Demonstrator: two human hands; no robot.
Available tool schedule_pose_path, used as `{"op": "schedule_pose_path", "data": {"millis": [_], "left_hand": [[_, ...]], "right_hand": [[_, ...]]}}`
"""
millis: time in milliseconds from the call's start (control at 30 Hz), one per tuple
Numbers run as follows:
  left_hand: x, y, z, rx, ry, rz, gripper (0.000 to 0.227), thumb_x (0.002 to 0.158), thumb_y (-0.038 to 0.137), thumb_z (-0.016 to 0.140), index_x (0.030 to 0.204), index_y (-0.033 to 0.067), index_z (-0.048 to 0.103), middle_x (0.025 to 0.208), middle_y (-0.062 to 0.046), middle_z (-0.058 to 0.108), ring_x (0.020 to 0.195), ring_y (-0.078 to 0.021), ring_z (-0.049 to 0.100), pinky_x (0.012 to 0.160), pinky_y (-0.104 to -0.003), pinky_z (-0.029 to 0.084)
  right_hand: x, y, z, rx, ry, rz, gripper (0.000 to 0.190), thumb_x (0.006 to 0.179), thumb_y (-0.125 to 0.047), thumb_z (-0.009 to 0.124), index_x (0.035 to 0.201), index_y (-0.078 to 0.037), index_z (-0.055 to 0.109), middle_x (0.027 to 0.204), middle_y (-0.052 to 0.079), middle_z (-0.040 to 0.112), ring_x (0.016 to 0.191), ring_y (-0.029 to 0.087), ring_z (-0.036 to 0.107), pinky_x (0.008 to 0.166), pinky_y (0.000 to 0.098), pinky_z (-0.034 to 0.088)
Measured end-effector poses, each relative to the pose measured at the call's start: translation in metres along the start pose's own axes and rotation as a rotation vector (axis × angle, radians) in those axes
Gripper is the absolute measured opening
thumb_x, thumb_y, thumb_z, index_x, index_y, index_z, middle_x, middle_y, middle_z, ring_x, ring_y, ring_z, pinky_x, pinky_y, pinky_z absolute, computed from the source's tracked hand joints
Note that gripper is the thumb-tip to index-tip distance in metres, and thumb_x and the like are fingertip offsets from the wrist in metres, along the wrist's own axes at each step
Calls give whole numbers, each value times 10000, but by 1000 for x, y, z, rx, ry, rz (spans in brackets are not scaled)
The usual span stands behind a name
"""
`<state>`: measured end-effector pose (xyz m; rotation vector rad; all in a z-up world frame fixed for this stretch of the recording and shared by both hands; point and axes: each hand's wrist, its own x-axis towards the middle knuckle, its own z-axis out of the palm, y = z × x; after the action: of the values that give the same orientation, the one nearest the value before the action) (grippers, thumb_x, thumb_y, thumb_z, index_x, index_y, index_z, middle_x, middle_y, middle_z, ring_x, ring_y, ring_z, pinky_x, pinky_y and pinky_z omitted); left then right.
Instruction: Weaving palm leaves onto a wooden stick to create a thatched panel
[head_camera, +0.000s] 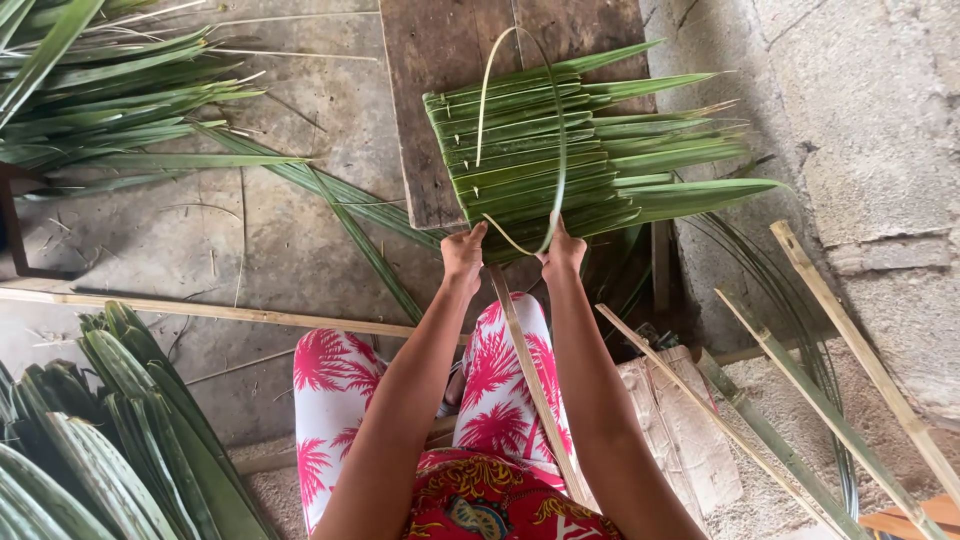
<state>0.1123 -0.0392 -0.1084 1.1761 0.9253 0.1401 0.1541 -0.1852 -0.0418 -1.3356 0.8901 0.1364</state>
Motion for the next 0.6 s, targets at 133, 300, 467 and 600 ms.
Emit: {"op": "schedule_pose_path", "data": {"millis": [133, 300, 467, 600], "left_hand": [[-5, -2, 7, -9, 79, 77, 385, 793, 237, 816, 509, 144, 572, 496, 6, 416, 502, -110, 332, 459, -268, 274], [-7, -1, 9, -41, 59, 111, 439, 830, 199, 793, 507, 157, 499, 473, 21, 381, 453, -78, 295, 444, -242, 240], [-41, 34, 9, 5, 63, 106, 424, 830, 238, 793, 504, 140, 540, 457, 15, 405, 450, -84, 311, 434, -255, 242], [2, -6, 3, 43, 47, 87, 395, 824, 295, 801, 535, 133, 586, 489, 24, 432, 479, -93, 329, 455, -269, 250]], "right_hand": [[-7, 2, 1, 96, 67, -22, 933, 747, -363, 978, 1278, 207, 465, 1251, 371, 513, 1175, 479, 594, 944, 676, 480], [13, 41, 4, 251, 43, 61, 912, 665, -310, 1045, 1224, 188, 524, 1187, 392, 543, 1043, 479, 664, 841, 636, 556], [-7, 57, 17, 236, -82, 144, 853, 613, -312, 1072, 1139, 169, 604, 1055, 442, 562, 960, 507, 682, 845, 657, 545], [-12, 68, 39, 239, -68, 148, 756, 603, -234, 1064, 1089, 156, 636, 1015, 382, 600, 915, 457, 696, 806, 616, 562]]}}
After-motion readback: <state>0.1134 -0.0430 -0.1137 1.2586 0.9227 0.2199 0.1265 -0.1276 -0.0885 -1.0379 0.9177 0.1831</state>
